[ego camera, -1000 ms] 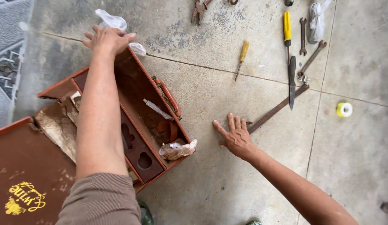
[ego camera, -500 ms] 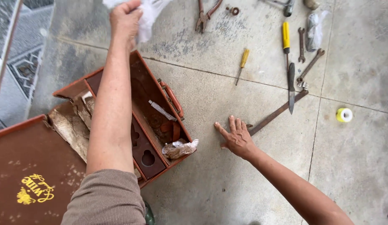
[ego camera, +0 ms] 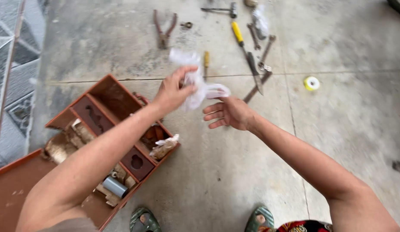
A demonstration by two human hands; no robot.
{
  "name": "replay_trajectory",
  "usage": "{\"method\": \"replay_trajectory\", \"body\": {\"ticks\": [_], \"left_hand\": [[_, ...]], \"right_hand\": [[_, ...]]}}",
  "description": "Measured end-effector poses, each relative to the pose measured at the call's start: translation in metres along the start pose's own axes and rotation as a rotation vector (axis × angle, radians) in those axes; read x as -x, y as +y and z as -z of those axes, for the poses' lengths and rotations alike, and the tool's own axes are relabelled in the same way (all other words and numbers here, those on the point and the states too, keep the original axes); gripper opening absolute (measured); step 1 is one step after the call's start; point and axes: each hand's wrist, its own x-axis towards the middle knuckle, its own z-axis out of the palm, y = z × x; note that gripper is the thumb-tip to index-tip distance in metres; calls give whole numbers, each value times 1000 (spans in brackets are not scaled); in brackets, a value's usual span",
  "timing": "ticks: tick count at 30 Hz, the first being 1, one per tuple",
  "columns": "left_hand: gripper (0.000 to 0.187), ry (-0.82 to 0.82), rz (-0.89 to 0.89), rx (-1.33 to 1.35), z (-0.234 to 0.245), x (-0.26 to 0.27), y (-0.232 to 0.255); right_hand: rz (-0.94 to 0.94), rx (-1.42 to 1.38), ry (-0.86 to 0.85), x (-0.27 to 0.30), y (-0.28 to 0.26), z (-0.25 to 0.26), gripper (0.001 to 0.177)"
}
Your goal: Organizing and searching through a toolbox and various tools laid out on the floor.
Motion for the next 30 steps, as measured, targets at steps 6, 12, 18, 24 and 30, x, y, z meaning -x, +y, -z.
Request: {"method": "replay_trajectory", "body": {"ticks": [6,12,18,24,30], "left_hand": [[62,-108,25,-299,-79,36,-31],[58,-196,-8,-420,-104,48,-51],[58,-101,-53,-378,-102,46,-26],[71,-40,164,-338,-100,39,-17],[55,98,439,-232,-106,30,1]], "right_hand": [[65,-22,28,15,45,33,54],[174,126,166,4,82,69,12],[377,82,367,35,37,68,20],[471,163,364,39,30,71,15],[733,637,398,33,34,68,15]]}}
